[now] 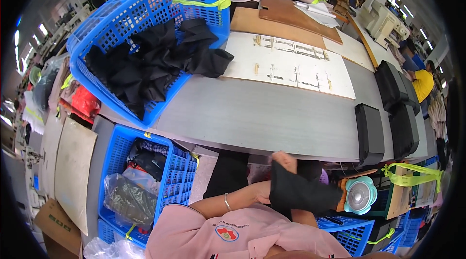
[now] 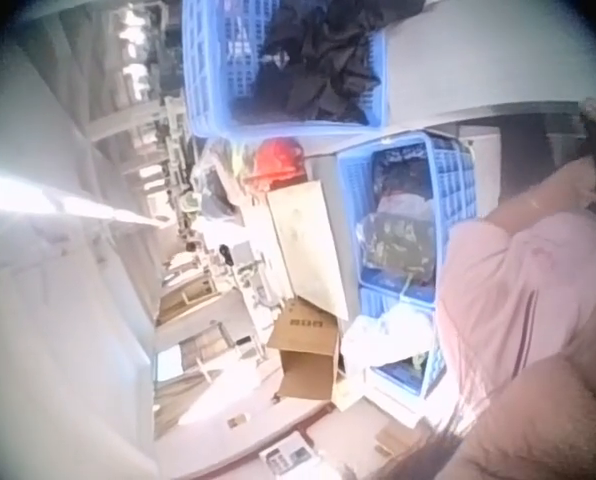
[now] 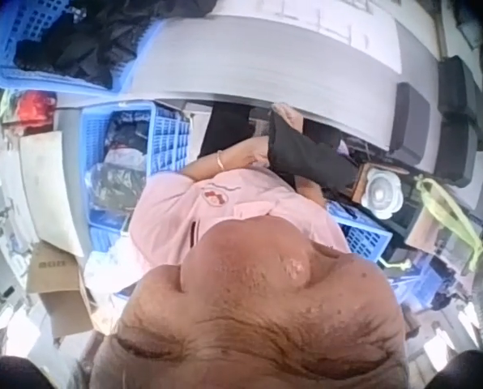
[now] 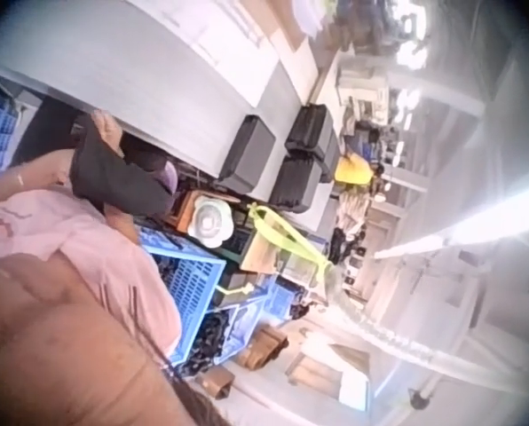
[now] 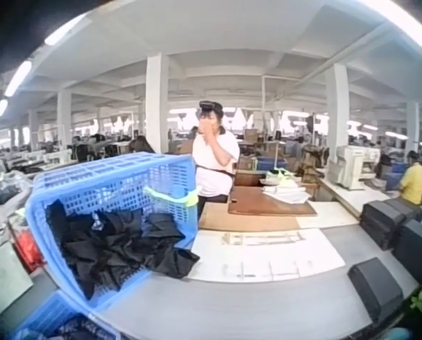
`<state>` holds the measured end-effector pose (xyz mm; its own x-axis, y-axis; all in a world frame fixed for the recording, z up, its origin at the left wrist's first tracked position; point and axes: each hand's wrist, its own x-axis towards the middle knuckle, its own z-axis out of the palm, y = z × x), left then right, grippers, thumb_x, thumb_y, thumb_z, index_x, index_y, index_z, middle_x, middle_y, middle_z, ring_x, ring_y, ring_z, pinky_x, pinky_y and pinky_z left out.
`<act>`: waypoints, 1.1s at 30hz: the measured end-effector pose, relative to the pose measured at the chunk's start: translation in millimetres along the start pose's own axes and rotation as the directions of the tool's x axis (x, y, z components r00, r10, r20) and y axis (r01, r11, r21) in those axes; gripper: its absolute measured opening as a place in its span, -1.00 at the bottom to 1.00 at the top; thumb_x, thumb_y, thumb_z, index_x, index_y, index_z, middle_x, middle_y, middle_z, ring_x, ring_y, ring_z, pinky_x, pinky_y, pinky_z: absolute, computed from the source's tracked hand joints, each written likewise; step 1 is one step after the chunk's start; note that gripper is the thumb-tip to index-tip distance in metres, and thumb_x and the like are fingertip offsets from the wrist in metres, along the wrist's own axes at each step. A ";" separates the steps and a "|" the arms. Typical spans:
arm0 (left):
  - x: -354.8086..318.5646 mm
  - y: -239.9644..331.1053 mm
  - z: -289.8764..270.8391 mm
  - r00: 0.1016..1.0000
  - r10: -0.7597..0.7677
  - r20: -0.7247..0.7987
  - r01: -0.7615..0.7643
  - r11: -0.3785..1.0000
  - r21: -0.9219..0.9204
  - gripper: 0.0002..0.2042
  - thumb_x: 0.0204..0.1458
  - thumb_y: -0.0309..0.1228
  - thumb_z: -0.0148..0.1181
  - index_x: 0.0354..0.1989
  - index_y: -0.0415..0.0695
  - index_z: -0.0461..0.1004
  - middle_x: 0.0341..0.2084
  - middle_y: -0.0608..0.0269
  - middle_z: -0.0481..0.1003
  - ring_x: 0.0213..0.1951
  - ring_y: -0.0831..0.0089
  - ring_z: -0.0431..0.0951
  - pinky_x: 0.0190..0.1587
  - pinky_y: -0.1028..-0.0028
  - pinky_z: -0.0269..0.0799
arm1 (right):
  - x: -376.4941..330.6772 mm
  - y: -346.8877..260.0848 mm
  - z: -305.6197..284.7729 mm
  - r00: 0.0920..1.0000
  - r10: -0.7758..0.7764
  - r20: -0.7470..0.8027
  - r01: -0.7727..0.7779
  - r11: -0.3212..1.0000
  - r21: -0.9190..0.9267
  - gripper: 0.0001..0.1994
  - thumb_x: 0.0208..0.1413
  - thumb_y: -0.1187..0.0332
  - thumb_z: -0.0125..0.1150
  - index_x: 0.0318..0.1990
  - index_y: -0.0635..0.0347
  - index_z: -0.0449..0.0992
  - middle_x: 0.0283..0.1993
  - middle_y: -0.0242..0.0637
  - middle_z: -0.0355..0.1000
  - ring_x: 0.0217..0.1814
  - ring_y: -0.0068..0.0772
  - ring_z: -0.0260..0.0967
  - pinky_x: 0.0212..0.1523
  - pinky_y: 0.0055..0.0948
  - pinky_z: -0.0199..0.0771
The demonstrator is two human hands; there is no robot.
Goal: Inspecting and handling black fabric garment components at a factory workstation.
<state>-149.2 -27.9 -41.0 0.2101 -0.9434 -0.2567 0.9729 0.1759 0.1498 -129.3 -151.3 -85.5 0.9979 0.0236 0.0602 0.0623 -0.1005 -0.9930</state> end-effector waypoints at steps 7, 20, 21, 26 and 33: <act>24.6 -13.8 41.3 0.870 0.287 0.402 -0.489 0.381 0.785 -0.70 0.17 -0.30 0.12 0.02 -0.18 0.42 0.18 0.00 0.35 0.15 0.22 0.42 0.12 0.30 0.40 | -40.2 37.2 86.6 0.884 0.093 0.457 -0.142 0.987 0.075 -0.87 0.21 0.38 0.17 -0.28 0.26 0.50 -0.41 -0.45 0.35 -0.33 -0.61 0.28 -0.24 -0.54 0.34; -24.5 93.8 16.4 0.272 0.953 0.135 -0.499 0.019 0.866 -0.55 0.21 -0.32 0.11 0.24 -0.17 0.26 0.30 0.07 0.23 0.30 0.24 0.27 0.27 0.33 0.24 | -21.3 -51.3 -11.2 0.947 0.150 -0.283 -0.104 0.980 0.172 -0.80 0.23 0.36 0.15 -0.10 0.29 0.51 -0.23 -0.39 0.50 -0.20 -0.61 0.44 -0.10 -0.55 0.43; -29.9 97.1 18.6 0.246 0.964 0.103 -0.506 0.037 0.862 -0.54 0.22 -0.31 0.10 0.27 -0.17 0.25 0.31 0.08 0.22 0.31 0.25 0.26 0.28 0.33 0.23 | -21.2 -62.7 -9.2 0.926 0.118 -0.358 -0.071 0.987 0.141 -0.79 0.20 0.36 0.21 -0.10 0.29 0.51 -0.20 -0.36 0.50 -0.19 -0.57 0.44 -0.07 -0.52 0.42; -38.6 77.9 30.4 0.262 0.965 -0.003 -0.572 0.157 0.805 -0.49 0.26 -0.29 0.07 0.35 -0.17 0.19 0.32 0.15 0.21 0.34 0.29 0.21 0.33 0.35 0.18 | -8.2 -104.5 18.3 0.868 -0.395 -0.300 0.255 0.874 -0.412 -0.72 0.03 0.36 0.38 -0.12 0.22 0.51 -0.08 -0.24 0.45 -0.13 -0.29 0.43 -0.06 -0.46 0.42; -18.9 126.4 -1.7 0.286 0.895 -0.343 -0.456 0.442 0.772 -0.58 0.25 -0.36 0.04 0.26 -0.19 0.31 0.30 0.16 0.25 0.31 0.30 0.25 0.30 0.37 0.19 | -0.7 -108.9 2.0 0.993 0.114 0.000 -0.109 0.951 0.291 -0.83 0.18 0.36 0.26 -0.39 0.26 0.59 -0.36 -0.49 0.47 -0.31 -0.63 0.26 -0.27 -0.50 0.29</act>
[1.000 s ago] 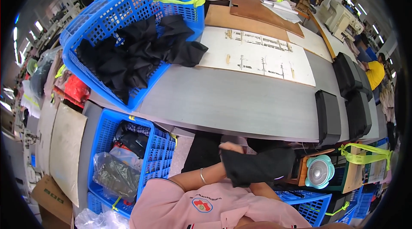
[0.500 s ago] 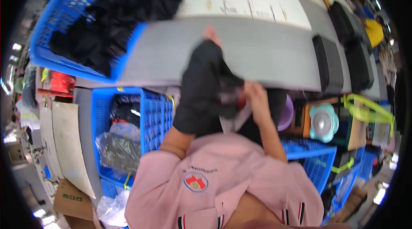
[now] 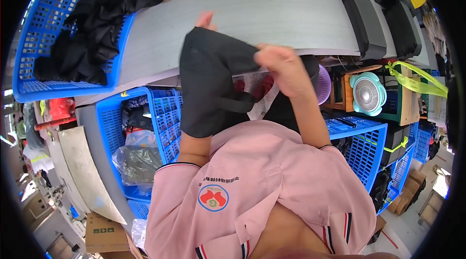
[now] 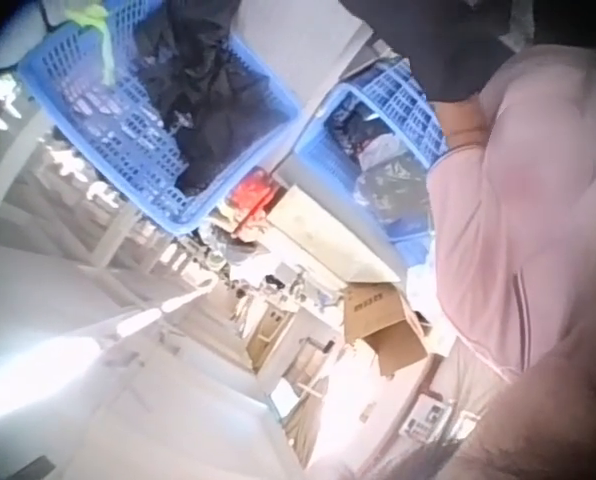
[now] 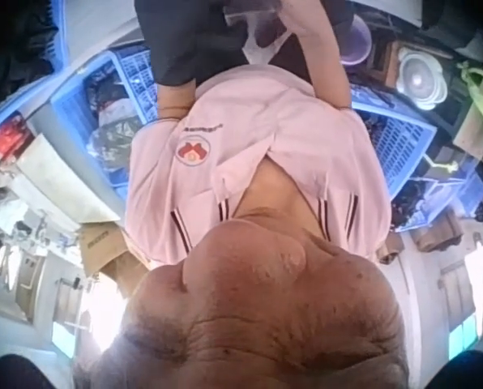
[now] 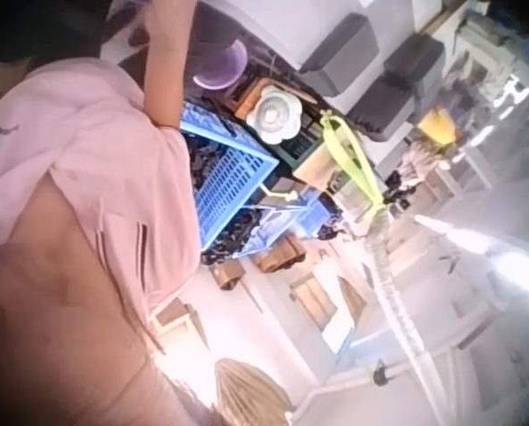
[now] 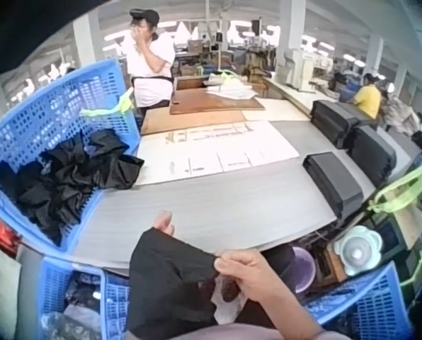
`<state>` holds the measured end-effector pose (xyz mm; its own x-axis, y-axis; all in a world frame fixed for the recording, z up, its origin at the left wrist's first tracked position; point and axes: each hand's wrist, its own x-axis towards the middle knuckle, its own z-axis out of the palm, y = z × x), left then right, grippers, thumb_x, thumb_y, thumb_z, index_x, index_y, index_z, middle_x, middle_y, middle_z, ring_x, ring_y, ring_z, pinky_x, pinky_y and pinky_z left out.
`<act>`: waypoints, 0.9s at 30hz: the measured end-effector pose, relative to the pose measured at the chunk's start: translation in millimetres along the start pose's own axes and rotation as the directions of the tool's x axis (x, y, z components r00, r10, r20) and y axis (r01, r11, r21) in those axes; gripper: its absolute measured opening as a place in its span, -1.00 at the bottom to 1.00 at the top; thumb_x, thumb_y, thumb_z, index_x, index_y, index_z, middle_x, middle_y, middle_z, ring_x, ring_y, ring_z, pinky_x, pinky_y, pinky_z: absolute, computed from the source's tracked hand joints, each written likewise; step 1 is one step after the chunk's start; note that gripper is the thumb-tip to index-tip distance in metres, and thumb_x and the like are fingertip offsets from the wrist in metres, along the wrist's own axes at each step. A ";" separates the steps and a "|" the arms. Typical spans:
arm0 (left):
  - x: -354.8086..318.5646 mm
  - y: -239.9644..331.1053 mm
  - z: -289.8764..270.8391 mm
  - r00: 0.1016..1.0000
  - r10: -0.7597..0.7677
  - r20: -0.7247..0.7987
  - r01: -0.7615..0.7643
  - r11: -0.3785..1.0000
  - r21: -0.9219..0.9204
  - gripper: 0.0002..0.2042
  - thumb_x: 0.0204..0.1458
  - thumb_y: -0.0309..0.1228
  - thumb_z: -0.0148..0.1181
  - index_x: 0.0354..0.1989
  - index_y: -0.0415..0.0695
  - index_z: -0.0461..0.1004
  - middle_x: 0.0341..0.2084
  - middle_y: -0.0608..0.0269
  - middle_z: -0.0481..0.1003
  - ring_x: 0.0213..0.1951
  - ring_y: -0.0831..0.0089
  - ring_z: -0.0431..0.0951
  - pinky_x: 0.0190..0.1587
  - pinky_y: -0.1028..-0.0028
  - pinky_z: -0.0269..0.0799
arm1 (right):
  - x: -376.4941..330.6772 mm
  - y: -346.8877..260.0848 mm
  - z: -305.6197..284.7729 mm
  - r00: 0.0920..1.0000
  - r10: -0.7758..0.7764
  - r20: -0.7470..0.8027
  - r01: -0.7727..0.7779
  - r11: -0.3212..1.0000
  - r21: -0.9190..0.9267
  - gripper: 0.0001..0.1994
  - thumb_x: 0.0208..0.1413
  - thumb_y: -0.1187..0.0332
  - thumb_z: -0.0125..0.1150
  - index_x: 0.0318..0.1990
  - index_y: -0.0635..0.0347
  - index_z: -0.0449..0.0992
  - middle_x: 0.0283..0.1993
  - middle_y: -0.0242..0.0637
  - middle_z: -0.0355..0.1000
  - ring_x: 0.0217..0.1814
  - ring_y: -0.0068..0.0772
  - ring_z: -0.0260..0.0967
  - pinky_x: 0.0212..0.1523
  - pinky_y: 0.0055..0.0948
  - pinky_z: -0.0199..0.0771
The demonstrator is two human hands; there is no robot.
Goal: Inspecting and handling black fabric garment components at a factory workstation.
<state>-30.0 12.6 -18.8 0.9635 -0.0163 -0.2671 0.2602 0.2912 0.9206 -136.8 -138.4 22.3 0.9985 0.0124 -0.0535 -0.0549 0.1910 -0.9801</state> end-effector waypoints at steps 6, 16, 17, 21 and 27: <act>-29.5 -10.0 -20.6 0.826 -0.266 0.497 0.322 0.946 -0.028 -0.59 0.28 -0.38 -0.08 0.28 -0.20 0.23 0.28 0.15 0.25 0.26 0.32 0.28 0.27 0.43 0.18 | 11.3 -9.3 -17.0 0.996 -0.079 -0.043 0.088 0.950 0.301 -0.82 0.23 0.34 0.22 -0.21 0.28 0.62 -0.21 -0.44 0.52 -0.16 -0.64 0.37 -0.06 -0.63 0.33; -39.2 -19.3 1.4 0.720 0.488 0.493 -0.678 0.343 0.651 -0.68 0.28 -0.33 -0.05 0.13 -0.20 0.31 0.01 0.17 0.44 0.11 0.25 0.38 0.07 0.36 0.34 | 16.5 4.2 -24.0 0.715 -0.580 -0.391 0.385 0.793 -0.473 -0.70 0.21 0.41 0.19 0.05 0.33 0.44 -0.03 -0.16 0.51 -0.04 -0.40 0.51 0.08 -0.41 0.42; -42.0 -15.8 -0.2 0.672 0.514 0.533 -0.719 0.283 0.635 -0.70 0.25 -0.34 -0.03 0.09 -0.20 0.34 -0.03 0.15 0.46 0.09 0.25 0.40 0.05 0.35 0.34 | 11.1 10.0 -20.6 0.706 -0.640 -0.302 0.388 0.707 -0.591 -0.64 0.11 0.44 0.29 0.06 0.31 0.44 0.05 -0.12 0.45 0.06 -0.32 0.46 0.09 -0.36 0.41; -53.4 -4.9 -2.6 0.471 0.560 0.682 -0.845 0.063 0.532 -0.75 0.13 -0.35 0.05 -0.07 -0.21 0.45 -0.17 0.10 0.50 0.00 0.22 0.45 -0.02 0.30 0.36 | 9.9 25.9 -10.2 0.612 -0.790 -0.047 0.398 0.358 -0.845 -0.51 -0.07 0.51 0.36 0.09 0.26 0.43 0.11 -0.13 0.39 0.13 -0.16 0.37 0.14 -0.26 0.37; -67.1 -16.2 14.6 0.613 0.439 0.657 -0.778 0.192 0.598 -0.71 0.08 -0.34 0.08 -0.04 -0.16 0.43 -0.15 0.11 0.50 -0.04 0.20 0.46 0.00 0.34 0.38 | 21.4 18.9 -25.1 0.656 -0.748 0.106 0.421 0.245 -0.873 -0.50 -0.29 0.62 0.27 -0.03 0.19 0.52 0.10 -0.23 0.40 0.16 -0.08 0.33 0.16 -0.21 0.32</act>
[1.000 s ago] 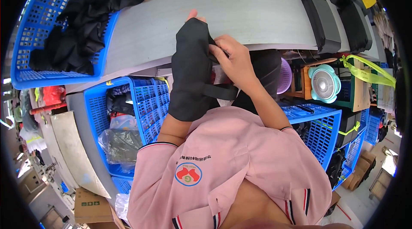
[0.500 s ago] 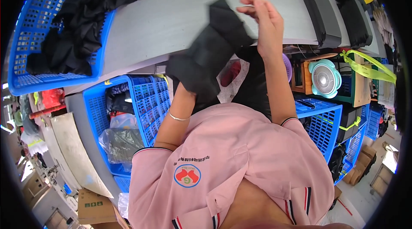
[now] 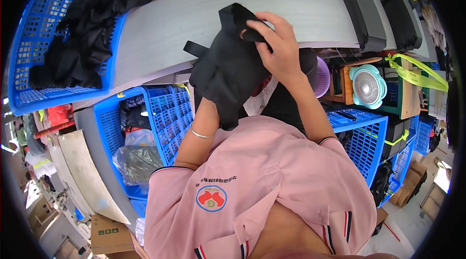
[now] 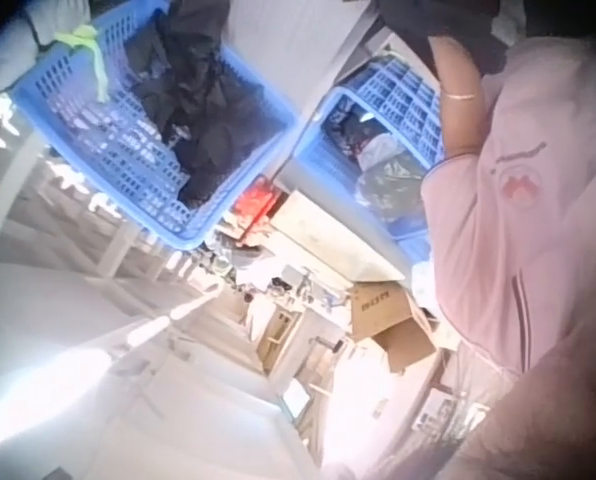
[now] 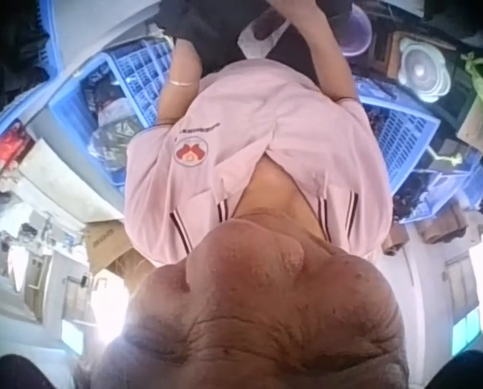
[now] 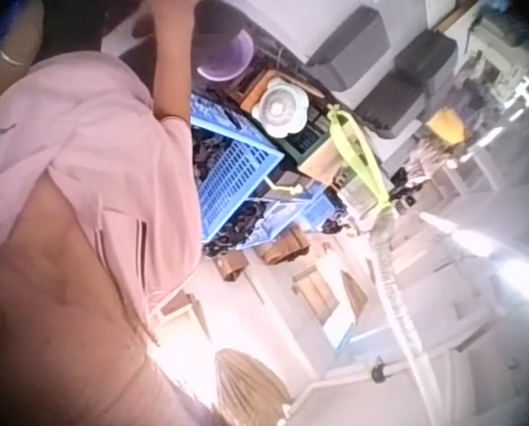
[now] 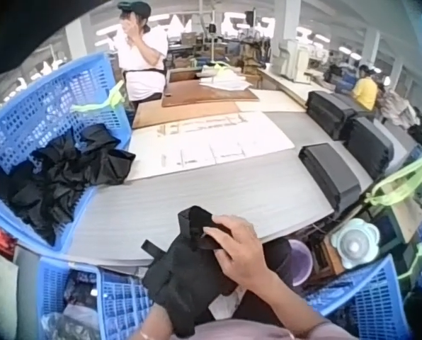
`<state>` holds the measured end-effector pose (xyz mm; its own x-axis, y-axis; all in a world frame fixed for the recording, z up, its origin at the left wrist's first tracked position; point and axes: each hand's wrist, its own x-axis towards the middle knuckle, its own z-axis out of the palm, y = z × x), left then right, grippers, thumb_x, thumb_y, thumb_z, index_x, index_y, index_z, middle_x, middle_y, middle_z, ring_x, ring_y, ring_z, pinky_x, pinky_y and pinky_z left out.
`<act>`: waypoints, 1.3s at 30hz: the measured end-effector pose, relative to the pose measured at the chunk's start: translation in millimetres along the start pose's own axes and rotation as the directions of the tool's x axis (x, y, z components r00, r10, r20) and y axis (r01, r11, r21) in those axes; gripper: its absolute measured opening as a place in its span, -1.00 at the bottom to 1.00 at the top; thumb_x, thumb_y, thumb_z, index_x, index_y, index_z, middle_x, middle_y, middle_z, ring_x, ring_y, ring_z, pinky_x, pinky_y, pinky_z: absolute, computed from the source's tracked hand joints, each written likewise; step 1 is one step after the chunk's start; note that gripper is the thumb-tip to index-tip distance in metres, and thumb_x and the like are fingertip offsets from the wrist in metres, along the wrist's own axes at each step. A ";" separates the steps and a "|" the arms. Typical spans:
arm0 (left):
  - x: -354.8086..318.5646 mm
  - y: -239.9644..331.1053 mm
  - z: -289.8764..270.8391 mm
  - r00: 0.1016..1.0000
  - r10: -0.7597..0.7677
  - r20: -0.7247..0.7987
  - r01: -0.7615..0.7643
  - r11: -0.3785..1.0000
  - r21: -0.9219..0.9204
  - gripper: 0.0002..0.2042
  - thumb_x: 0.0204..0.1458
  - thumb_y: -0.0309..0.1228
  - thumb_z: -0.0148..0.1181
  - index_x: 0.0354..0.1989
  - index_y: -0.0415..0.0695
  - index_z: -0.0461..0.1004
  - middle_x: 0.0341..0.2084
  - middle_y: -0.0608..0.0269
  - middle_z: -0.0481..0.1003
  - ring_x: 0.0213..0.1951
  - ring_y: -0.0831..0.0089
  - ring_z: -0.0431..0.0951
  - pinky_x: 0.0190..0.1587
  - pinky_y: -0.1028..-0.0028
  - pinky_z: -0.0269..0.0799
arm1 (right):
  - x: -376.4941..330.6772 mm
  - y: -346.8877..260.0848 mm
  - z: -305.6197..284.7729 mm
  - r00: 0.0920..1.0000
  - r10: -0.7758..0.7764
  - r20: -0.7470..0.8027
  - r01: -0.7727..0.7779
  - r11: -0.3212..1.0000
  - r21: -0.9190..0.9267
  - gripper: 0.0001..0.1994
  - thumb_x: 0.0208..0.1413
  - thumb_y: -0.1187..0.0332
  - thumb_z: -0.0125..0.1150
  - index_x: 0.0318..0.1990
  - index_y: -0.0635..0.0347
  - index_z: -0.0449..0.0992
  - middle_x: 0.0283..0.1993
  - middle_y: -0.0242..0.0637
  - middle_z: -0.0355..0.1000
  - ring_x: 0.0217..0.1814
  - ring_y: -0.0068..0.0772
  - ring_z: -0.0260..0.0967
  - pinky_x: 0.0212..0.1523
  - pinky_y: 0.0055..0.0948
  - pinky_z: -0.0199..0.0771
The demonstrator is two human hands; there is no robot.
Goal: Inspecting and handling black fabric garment components at a factory workstation.
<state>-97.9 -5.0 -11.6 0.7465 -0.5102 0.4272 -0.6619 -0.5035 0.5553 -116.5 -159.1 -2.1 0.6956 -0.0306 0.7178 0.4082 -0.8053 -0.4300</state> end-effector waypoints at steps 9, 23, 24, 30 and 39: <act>-0.3 -104.0 -13.1 0.751 -0.435 0.497 0.636 0.275 -0.721 -0.51 0.14 -0.29 0.10 0.25 -0.15 0.29 0.14 0.15 0.40 0.15 0.31 0.42 0.18 0.39 0.34 | 32.4 36.0 -52.4 0.923 -0.057 0.380 -0.105 0.914 0.391 -0.88 0.10 0.46 0.24 -0.30 0.32 0.45 0.09 -0.16 0.37 0.26 -0.02 0.24 0.29 -0.20 0.17; -12.3 -59.8 0.9 0.677 -0.732 0.077 0.452 0.331 -0.828 -0.70 0.27 -0.40 0.08 0.09 -0.30 0.46 -0.10 0.13 0.56 -0.08 0.44 0.56 0.03 0.47 0.46 | -25.6 80.2 7.1 0.665 0.741 0.095 -0.717 0.597 0.359 -0.75 0.30 0.35 0.12 0.02 0.32 0.50 -0.12 -0.30 0.48 -0.14 -0.53 0.42 -0.13 -0.51 0.44; -1.3 -70.6 6.3 0.707 -0.707 -0.021 0.394 0.417 -0.819 -0.68 0.26 -0.37 0.12 0.10 -0.29 0.45 -0.09 0.16 0.54 -0.05 0.47 0.52 0.03 0.50 0.43 | -38.1 70.5 12.4 0.588 0.783 0.205 -0.751 0.433 0.499 -0.71 0.32 0.31 0.10 0.05 0.34 0.49 -0.15 -0.28 0.48 -0.18 -0.53 0.43 -0.14 -0.53 0.44; 51.6 -97.9 34.3 0.732 -0.459 0.504 0.475 -0.187 -0.860 -0.52 0.19 -0.19 0.21 0.23 -0.14 0.36 -0.06 0.42 0.48 -0.04 0.65 0.42 0.04 0.55 0.31 | -30.9 71.7 29.7 0.533 0.606 0.591 -0.589 -0.235 0.773 -0.56 0.30 0.26 0.11 0.25 0.29 0.32 0.09 -0.29 0.46 0.10 -0.43 0.42 0.14 -0.41 0.39; 64.6 -87.1 59.7 0.837 -0.053 0.545 0.457 -0.478 -0.750 -0.55 0.10 -0.22 0.32 0.12 -0.14 0.42 -0.02 0.33 0.52 -0.01 0.51 0.53 0.10 0.43 0.43 | -37.7 105.7 32.8 0.639 0.525 0.563 -0.625 -0.073 0.777 -0.57 0.18 0.41 0.17 0.21 0.20 0.36 0.10 -0.30 0.45 0.16 -0.39 0.40 0.23 -0.41 0.37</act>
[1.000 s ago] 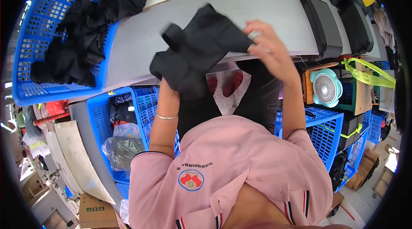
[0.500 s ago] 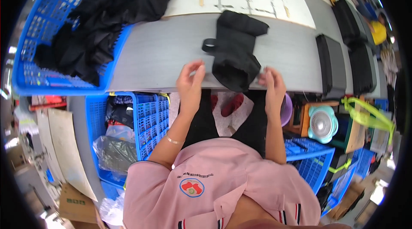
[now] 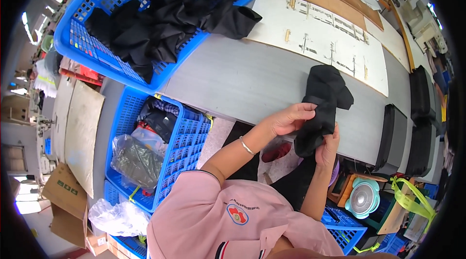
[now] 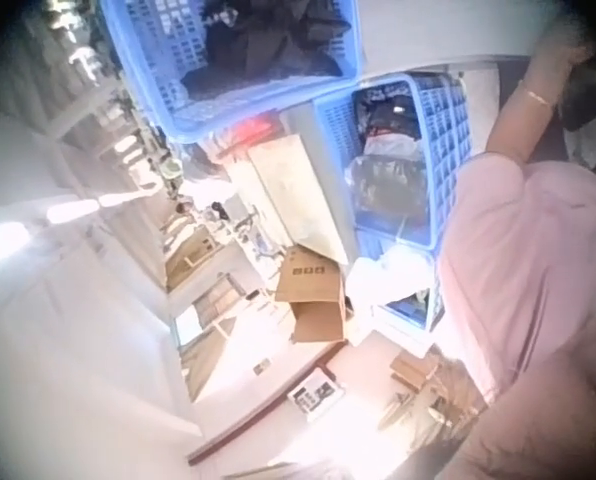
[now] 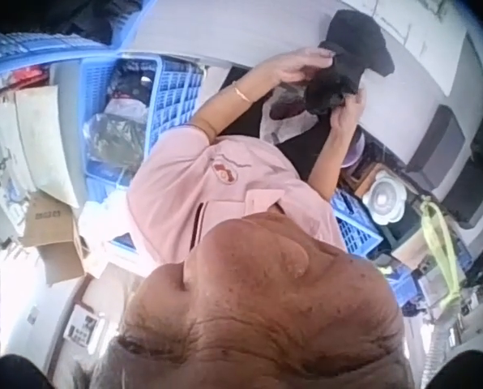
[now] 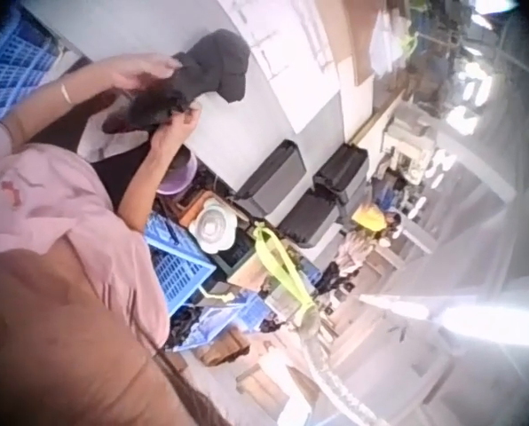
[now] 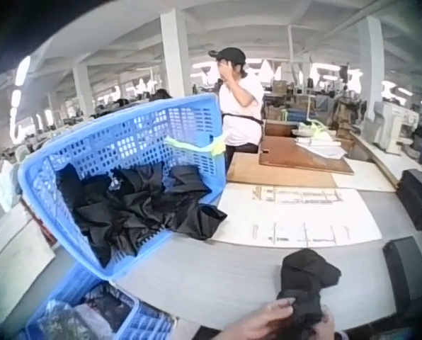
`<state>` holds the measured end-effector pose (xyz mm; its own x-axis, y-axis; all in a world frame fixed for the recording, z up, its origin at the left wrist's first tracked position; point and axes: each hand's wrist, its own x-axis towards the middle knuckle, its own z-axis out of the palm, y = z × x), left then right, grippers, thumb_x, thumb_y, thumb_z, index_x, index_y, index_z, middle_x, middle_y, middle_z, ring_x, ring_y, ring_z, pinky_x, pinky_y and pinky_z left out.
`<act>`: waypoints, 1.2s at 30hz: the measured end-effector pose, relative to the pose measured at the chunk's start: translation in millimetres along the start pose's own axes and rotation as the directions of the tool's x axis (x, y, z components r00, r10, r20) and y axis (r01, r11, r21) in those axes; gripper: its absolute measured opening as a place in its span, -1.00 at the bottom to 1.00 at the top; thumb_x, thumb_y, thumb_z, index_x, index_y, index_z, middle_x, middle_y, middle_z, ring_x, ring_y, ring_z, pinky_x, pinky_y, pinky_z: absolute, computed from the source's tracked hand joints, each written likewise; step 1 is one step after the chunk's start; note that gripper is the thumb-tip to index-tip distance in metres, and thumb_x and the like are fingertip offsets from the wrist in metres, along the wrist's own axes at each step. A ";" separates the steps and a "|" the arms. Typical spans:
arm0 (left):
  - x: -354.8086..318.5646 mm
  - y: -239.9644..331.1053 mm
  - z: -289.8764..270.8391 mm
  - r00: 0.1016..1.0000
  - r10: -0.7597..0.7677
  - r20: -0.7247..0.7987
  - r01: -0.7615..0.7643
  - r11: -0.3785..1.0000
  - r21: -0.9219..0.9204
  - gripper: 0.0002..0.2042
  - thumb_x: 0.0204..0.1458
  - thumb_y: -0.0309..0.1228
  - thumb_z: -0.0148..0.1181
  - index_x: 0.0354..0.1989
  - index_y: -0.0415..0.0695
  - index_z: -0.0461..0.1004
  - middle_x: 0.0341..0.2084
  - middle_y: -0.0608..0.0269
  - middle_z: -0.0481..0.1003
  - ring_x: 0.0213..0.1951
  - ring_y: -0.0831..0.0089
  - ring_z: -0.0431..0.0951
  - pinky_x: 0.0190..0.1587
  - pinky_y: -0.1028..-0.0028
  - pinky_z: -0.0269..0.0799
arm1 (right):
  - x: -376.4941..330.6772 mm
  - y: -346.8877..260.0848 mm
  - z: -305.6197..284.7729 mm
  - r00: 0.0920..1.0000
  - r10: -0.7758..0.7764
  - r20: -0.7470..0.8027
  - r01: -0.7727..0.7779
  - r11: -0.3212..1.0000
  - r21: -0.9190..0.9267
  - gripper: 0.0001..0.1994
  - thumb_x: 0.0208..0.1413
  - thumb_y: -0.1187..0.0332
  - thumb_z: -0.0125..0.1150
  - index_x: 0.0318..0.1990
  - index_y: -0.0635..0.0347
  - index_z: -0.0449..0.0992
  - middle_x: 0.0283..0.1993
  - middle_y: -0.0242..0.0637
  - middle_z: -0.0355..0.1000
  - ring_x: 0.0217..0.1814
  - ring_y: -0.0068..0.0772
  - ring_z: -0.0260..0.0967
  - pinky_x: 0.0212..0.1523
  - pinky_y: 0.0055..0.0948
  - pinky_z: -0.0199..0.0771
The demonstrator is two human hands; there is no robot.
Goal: Inspecting and handling black fabric garment components at a factory workstation.
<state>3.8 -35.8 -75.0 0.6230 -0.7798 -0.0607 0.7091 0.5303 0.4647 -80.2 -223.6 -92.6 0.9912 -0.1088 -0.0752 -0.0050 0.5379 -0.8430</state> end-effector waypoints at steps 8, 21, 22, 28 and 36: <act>-9.7 15.5 -7.3 0.995 -0.001 -0.104 0.008 0.998 0.069 -0.46 -0.04 -0.58 0.34 0.17 -0.31 0.34 0.03 0.16 0.49 0.04 0.41 0.52 0.17 0.42 0.40 | -11.1 -4.3 -2.2 0.976 0.208 0.064 -0.216 0.881 0.421 -0.33 0.14 0.17 0.22 0.36 0.27 0.18 0.34 -0.16 0.27 0.39 -0.18 0.20 0.40 -0.13 0.14; -4.7 9.7 -1.2 0.504 0.848 -0.164 -0.276 0.338 0.900 -0.78 -0.03 -0.77 0.16 -0.25 -0.21 0.51 -0.41 0.44 0.38 -0.42 0.74 0.36 -0.38 0.69 0.28 | 1.5 -30.1 49.5 0.783 -0.551 -0.287 0.088 0.556 -0.827 -0.63 0.13 0.42 0.27 0.08 0.20 0.38 -0.41 -0.38 0.35 -0.56 -0.63 0.26 -0.46 -0.57 0.33; -5.5 4.7 -0.8 0.529 0.825 -0.198 -0.277 0.389 0.879 -0.80 0.03 -0.72 0.15 -0.19 -0.21 0.49 -0.42 0.43 0.38 -0.43 0.77 0.34 -0.42 0.70 0.25 | 3.2 -24.5 51.0 0.813 -0.524 -0.253 0.109 0.565 -0.818 -0.63 0.15 0.37 0.28 0.09 0.21 0.38 -0.39 -0.37 0.37 -0.56 -0.60 0.26 -0.45 -0.54 0.34; -12.7 -8.9 1.3 0.531 0.823 -0.200 -0.071 0.278 0.958 -0.79 0.11 -0.63 0.15 -0.08 -0.20 0.52 -0.34 0.33 0.51 -0.37 0.64 0.43 -0.32 0.60 0.36 | 2.7 -9.9 59.4 0.850 -0.526 0.018 0.240 0.357 -0.903 -0.68 0.14 0.38 0.22 0.07 0.14 0.44 -0.24 0.02 0.52 -0.28 -0.10 0.54 -0.29 -0.30 0.49; -29.0 23.4 21.6 0.576 0.801 0.164 0.011 -0.208 0.978 -0.58 -0.11 -0.78 0.03 -0.09 -0.14 0.59 -0.14 0.24 0.50 -0.14 0.36 0.55 -0.09 0.49 0.46 | 11.4 -20.7 26.7 0.889 -0.459 0.003 0.107 0.201 -0.974 -0.66 0.10 0.46 0.23 0.05 -0.02 0.43 -0.52 -0.15 0.43 -0.49 -0.08 0.45 -0.47 -0.24 0.39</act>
<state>-4.8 -7.9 -43.3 0.8727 -0.0785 0.4819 -0.4635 -0.4437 0.7670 -65.3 -213.7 -61.8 0.8835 -0.3405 0.3217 -0.0232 -0.7178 -0.6959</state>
